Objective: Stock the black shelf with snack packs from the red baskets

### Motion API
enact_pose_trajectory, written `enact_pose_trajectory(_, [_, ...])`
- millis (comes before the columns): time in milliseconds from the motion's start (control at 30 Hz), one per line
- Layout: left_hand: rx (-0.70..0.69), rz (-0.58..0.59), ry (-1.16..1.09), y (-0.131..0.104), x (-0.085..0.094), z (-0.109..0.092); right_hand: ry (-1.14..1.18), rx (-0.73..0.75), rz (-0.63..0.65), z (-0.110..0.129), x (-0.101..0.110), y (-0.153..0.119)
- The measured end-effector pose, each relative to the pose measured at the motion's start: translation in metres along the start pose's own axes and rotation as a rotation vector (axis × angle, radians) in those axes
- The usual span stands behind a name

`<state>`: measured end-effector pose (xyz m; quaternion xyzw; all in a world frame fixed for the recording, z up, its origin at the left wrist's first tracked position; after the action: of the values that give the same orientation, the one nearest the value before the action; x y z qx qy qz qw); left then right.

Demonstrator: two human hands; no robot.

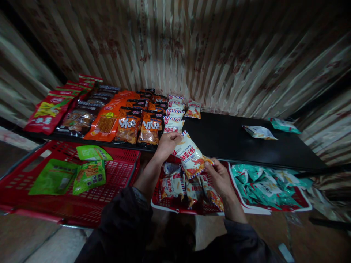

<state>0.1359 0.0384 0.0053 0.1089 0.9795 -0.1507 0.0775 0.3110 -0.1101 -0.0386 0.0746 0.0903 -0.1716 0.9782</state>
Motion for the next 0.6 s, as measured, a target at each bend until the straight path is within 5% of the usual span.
enact_pose_trajectory(133, [-0.005,-0.045,-0.006,-0.001,0.001,0.0,0.015,-0.009,-0.025,-0.002,0.001,0.001])
enact_pose_trajectory(333, [0.067,0.157,-0.181,-0.007,-0.011,-0.003,0.109,0.167,-0.28,0.01,0.016,0.008])
enact_pose_trajectory(467, [0.009,0.114,-0.158,-0.016,-0.02,-0.002,-0.113,0.386,-0.469,0.036,0.031,0.001])
enact_pose_trajectory(600, [-0.027,0.27,-0.102,-0.029,-0.048,0.004,-0.438,0.634,-0.387,0.07,0.016,-0.011])
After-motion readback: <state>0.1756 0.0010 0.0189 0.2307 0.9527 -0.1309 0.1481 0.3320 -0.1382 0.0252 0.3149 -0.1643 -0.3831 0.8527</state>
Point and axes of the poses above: each hand's wrist, its own y-axis towards the middle knuckle, its own x-axis out of the back of the hand, z = x × y, the point moved 8 cm from there along y, towards the middle knuckle, and after that the axes turned 14 degrees about x, right-handed, at the moved point
